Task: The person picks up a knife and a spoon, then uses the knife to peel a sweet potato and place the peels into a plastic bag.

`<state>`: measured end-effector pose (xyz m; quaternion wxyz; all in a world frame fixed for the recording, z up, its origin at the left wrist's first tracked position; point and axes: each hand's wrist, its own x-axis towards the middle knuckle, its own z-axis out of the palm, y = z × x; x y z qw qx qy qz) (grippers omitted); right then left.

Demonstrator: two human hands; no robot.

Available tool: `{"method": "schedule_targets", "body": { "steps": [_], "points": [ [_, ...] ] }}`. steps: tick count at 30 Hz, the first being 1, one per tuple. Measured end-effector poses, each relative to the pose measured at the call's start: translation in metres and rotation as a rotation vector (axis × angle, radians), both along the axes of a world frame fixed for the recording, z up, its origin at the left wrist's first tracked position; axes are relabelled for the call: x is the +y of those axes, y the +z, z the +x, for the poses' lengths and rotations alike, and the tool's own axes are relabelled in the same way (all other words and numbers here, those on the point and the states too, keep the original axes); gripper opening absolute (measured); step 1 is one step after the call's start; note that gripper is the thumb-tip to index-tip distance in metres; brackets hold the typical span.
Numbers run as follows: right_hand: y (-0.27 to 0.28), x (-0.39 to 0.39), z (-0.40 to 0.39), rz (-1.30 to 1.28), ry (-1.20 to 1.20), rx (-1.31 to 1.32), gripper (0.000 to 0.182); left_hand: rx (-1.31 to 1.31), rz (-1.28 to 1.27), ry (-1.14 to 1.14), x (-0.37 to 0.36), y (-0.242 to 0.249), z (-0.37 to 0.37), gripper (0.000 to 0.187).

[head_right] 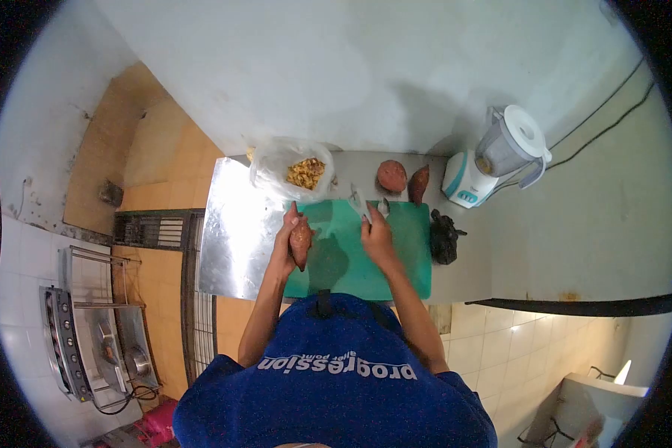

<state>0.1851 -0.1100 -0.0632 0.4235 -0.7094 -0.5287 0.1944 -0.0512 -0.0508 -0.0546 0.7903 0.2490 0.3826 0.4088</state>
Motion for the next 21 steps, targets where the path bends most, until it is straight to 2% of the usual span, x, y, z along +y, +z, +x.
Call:
{"method": "schedule_targets", "body": {
  "steps": [2, 5, 7, 9, 11, 12, 14, 17, 20, 21],
  "points": [
    [0.028, 0.021, -0.011, -0.028, 0.158, 0.021, 0.044, 0.011, 0.072, 0.091, 0.01, 0.018, 0.0, 0.069],
    [0.063, 0.038, -0.027, -0.031, 0.197, 0.013, 0.042, 0.013, 0.128, 0.135, 0.024, 0.037, -0.002, 0.067],
    [0.047, 0.041, -0.03, -0.005, 0.148, -0.038, 0.041, 0.029, 0.107, 0.129, 0.032, 0.046, -0.004, 0.067],
    [0.017, 0.037, -0.033, 0.023, 0.091, -0.088, 0.04, 0.016, 0.112, 0.127, 0.038, 0.039, -0.006, 0.068],
    [-0.016, 0.022, -0.029, 0.039, 0.188, 0.147, 0.044, 0.0, 0.12, 0.119, 0.043, 0.031, -0.007, 0.068],
    [-0.012, 0.019, -0.03, 0.046, 0.186, 0.143, 0.044, -0.006, 0.121, 0.11, 0.042, 0.03, -0.007, 0.067],
    [-0.007, 0.011, -0.032, -0.174, 0.149, 0.45, 0.046, -0.013, 0.115, 0.099, 0.044, 0.025, -0.006, 0.067],
    [-0.008, 0.025, -0.03, -0.036, 0.141, 0.357, 0.048, 0.025, 0.089, 0.083, 0.047, 0.018, -0.005, 0.066],
    [0.035, 0.048, -0.037, -0.085, 0.092, 0.379, 0.05, 0.052, 0.037, 0.074, 0.055, -0.004, 0.0, 0.066],
    [0.04, 0.054, -0.037, -0.083, 0.092, 0.378, 0.05, 0.074, 0.054, -0.001, 0.052, -0.008, 0.001, 0.068]
  ]
}}
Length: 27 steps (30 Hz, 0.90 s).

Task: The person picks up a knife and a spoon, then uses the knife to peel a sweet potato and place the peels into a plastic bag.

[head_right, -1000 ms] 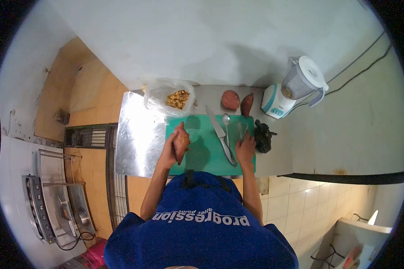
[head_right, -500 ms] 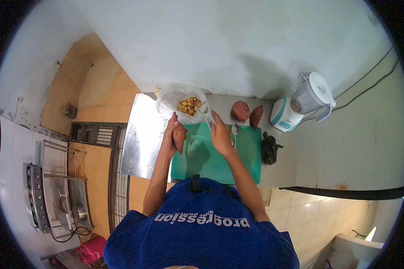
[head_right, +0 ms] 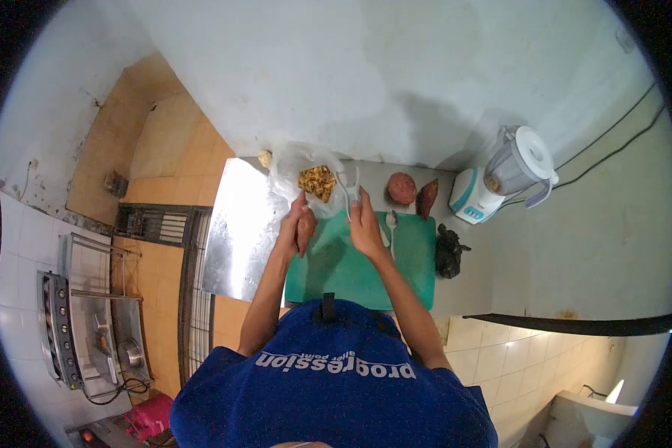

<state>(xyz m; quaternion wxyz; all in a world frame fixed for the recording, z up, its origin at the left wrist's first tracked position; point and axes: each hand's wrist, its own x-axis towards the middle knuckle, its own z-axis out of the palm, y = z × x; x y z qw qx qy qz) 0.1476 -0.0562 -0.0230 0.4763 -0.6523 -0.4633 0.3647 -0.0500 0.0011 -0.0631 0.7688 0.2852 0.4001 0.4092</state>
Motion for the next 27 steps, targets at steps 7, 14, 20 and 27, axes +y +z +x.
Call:
{"method": "schedule_targets", "body": {
  "steps": [7, 14, 20, 27],
  "points": [
    [0.02, 0.025, -0.004, 0.164, 0.196, -0.477, 0.048, 0.003, 0.068, -0.173, -0.052, -0.001, 0.005, 0.068],
    [0.027, -0.015, -0.005, 0.086, 0.235, -0.419, 0.047, -0.234, 0.071, -0.341, -0.082, 0.017, -0.021, 0.077],
    [0.002, -0.057, 0.007, 0.028, 0.2, -0.481, 0.045, -0.155, 0.013, -0.495, -0.095, -0.007, -0.037, 0.088],
    [-0.005, -0.089, 0.005, -0.078, 0.186, -0.567, 0.048, -0.079, -0.083, -0.503, -0.107, -0.028, -0.038, 0.088]
  ]
}}
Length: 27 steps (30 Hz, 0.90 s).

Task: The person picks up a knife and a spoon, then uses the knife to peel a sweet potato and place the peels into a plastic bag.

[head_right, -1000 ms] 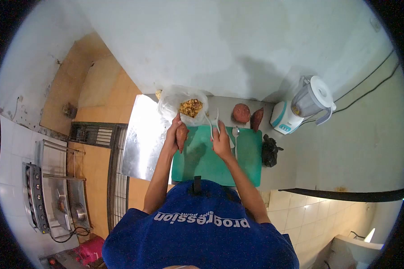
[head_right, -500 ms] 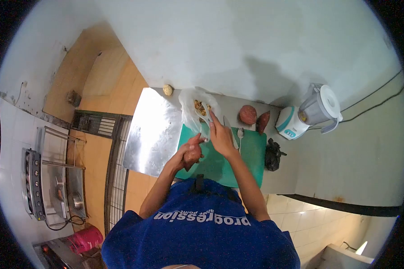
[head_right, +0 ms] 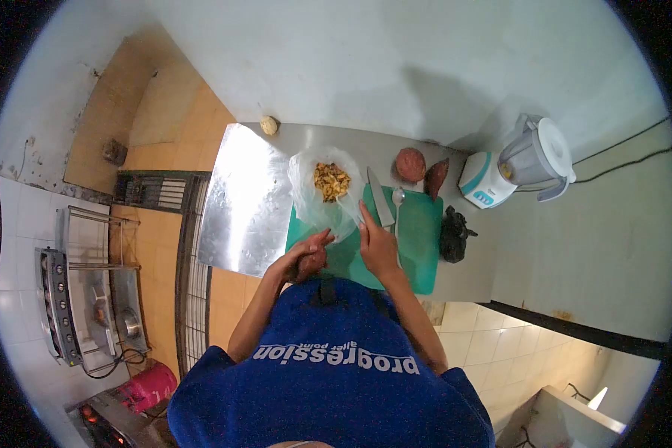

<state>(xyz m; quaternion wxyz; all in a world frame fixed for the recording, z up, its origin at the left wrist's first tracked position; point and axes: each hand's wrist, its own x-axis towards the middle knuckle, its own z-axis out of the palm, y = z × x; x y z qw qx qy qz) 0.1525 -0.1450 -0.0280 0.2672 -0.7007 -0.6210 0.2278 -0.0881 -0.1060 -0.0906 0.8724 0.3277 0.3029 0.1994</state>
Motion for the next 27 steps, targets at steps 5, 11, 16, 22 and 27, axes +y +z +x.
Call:
{"method": "schedule_targets", "body": {
  "steps": [5, 11, 16, 22, 27],
  "points": [
    [-0.037, -0.004, 0.001, -0.15, 0.123, -0.304, 0.053, -0.027, -0.001, -0.049, 0.002, -0.003, 0.002, 0.088],
    [-0.053, -0.007, 0.007, 0.256, 0.156, -0.287, 0.064, -0.023, -0.02, -0.07, 0.002, 0.005, 0.002, 0.081],
    [-0.046, -0.006, 0.009, 0.166, 0.145, -0.294, 0.065, -0.024, -0.007, -0.089, 0.001, 0.0, 0.003, 0.081],
    [-0.038, -0.008, 0.009, -0.028, 0.178, -0.39, 0.067, 0.004, -0.037, -0.068, 0.003, -0.004, 0.005, 0.086],
    [-0.029, -0.006, 0.008, 0.111, 0.07, -0.125, 0.063, -0.013, 0.022, -0.005, 0.003, -0.001, 0.006, 0.085]
  ]
}}
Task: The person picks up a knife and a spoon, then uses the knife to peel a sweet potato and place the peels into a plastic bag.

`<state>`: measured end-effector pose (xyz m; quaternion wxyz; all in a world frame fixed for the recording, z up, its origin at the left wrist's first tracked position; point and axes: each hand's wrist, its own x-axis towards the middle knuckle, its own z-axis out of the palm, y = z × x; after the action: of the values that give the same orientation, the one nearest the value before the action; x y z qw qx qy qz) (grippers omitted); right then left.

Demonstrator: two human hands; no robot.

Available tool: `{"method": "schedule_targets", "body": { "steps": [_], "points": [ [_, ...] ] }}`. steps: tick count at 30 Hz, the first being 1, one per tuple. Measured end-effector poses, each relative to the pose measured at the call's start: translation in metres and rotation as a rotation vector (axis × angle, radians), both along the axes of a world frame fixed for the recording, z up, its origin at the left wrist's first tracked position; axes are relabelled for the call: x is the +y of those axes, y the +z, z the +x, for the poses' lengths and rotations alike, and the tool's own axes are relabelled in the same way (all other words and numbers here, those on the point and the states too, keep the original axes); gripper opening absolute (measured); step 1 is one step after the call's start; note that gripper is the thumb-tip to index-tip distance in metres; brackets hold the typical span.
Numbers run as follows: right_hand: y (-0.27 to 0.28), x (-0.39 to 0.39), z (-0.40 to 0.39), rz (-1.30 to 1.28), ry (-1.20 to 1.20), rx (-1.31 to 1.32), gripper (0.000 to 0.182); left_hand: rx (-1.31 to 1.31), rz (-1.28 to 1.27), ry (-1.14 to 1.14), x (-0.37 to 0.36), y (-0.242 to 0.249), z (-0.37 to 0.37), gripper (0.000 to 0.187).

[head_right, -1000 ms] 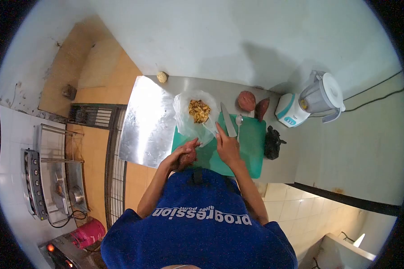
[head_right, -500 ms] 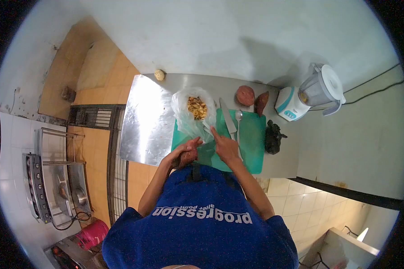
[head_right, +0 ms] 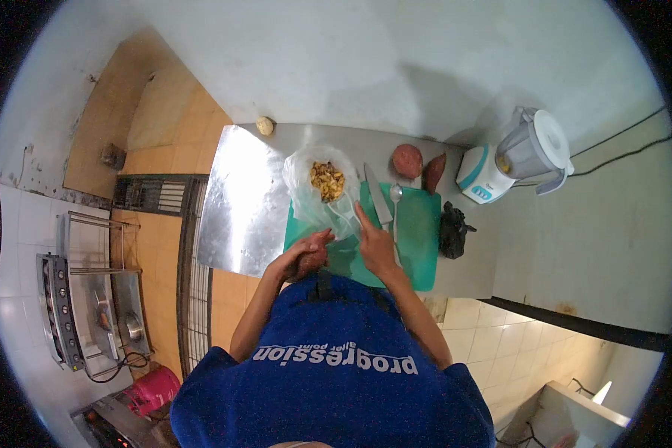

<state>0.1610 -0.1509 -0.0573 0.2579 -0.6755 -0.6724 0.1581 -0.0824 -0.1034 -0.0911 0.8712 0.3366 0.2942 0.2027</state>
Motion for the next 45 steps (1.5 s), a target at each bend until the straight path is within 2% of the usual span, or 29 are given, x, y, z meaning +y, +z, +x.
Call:
{"method": "schedule_targets", "body": {
  "steps": [2, 3, 5, 6, 8, 13, 15, 16, 18, 20, 22, 24, 30, 33, 36, 38, 41, 43, 45],
  "points": [
    [0.0, -0.002, -0.003, -0.114, -0.006, 0.592, 0.057, 0.039, -0.006, -0.024, 0.003, 0.006, -0.004, 0.083],
    [0.006, -0.004, -0.004, -0.111, -0.008, 0.592, 0.057, 0.08, -0.018, -0.046, 0.004, 0.011, -0.007, 0.081],
    [0.021, -0.009, -0.005, -0.343, -0.104, 1.048, 0.053, 0.147, -0.022, -0.009, 0.008, 0.021, -0.012, 0.079],
    [0.023, -0.009, -0.004, -0.341, -0.106, 1.05, 0.053, 0.213, -0.029, 0.032, 0.01, 0.027, -0.014, 0.078],
    [0.027, -0.011, -0.002, -0.338, -0.093, 1.244, 0.055, 0.226, 0.029, 0.057, 0.015, 0.039, -0.018, 0.078],
    [0.035, -0.009, -0.003, -0.197, 0.053, 1.247, 0.06, 0.138, 0.123, 0.094, 0.024, 0.095, -0.02, 0.08],
    [0.035, -0.006, -0.003, -0.17, 0.101, 1.236, 0.061, -0.091, 0.349, 0.081, 0.028, 0.108, -0.011, 0.084],
    [0.033, -0.005, -0.004, -0.16, 0.096, 1.237, 0.061, -0.092, 0.353, 0.083, 0.03, 0.116, -0.007, 0.084],
    [0.033, -0.004, -0.005, -0.144, 0.093, 1.235, 0.061, -0.191, 0.553, -0.017, 0.032, 0.131, -0.001, 0.092],
    [0.036, -0.005, -0.007, -0.091, 0.112, 1.233, 0.059, -0.184, 0.511, -0.029, 0.029, 0.143, 0.005, 0.097],
    [0.032, -0.006, -0.004, -0.082, 0.109, 1.241, 0.059, -0.175, 0.467, -0.039, 0.027, 0.144, 0.012, 0.101],
    [0.034, -0.006, -0.003, -0.072, 0.105, 1.25, 0.059, -0.202, 0.608, 0.08, 0.027, 0.138, 0.019, 0.106],
    [0.063, -0.008, -0.006, -0.085, 0.125, 1.199, 0.062, -0.136, 0.598, 0.034, 0.025, 0.145, 0.023, 0.107],
    [0.063, -0.009, 0.002, -0.202, 0.185, 1.268, 0.058, -0.115, 0.536, -0.043, 0.022, 0.156, 0.023, 0.105],
    [0.058, -0.006, 0.006, -0.299, 0.129, 1.165, 0.057, -0.137, 0.622, -0.052, 0.023, 0.141, 0.03, 0.102],
    [0.075, -0.005, -0.003, -0.368, 0.233, 1.664, 0.059, -0.109, 0.603, -0.057, 0.02, 0.131, 0.028, 0.101],
    [0.055, -0.003, -0.002, -0.368, 0.1, 1.659, 0.061, -0.125, 0.534, -0.029, 0.014, 0.129, 0.029, 0.097],
    [0.073, -0.004, -0.003, -0.403, 0.165, 1.704, 0.061, -0.169, 0.483, -0.001, 0.013, 0.131, 0.028, 0.095],
    [0.077, -0.003, -0.003, -0.433, 0.226, 1.749, 0.062, -0.031, 0.532, 0.01, 0.015, 0.134, 0.025, 0.102]
  ]
}}
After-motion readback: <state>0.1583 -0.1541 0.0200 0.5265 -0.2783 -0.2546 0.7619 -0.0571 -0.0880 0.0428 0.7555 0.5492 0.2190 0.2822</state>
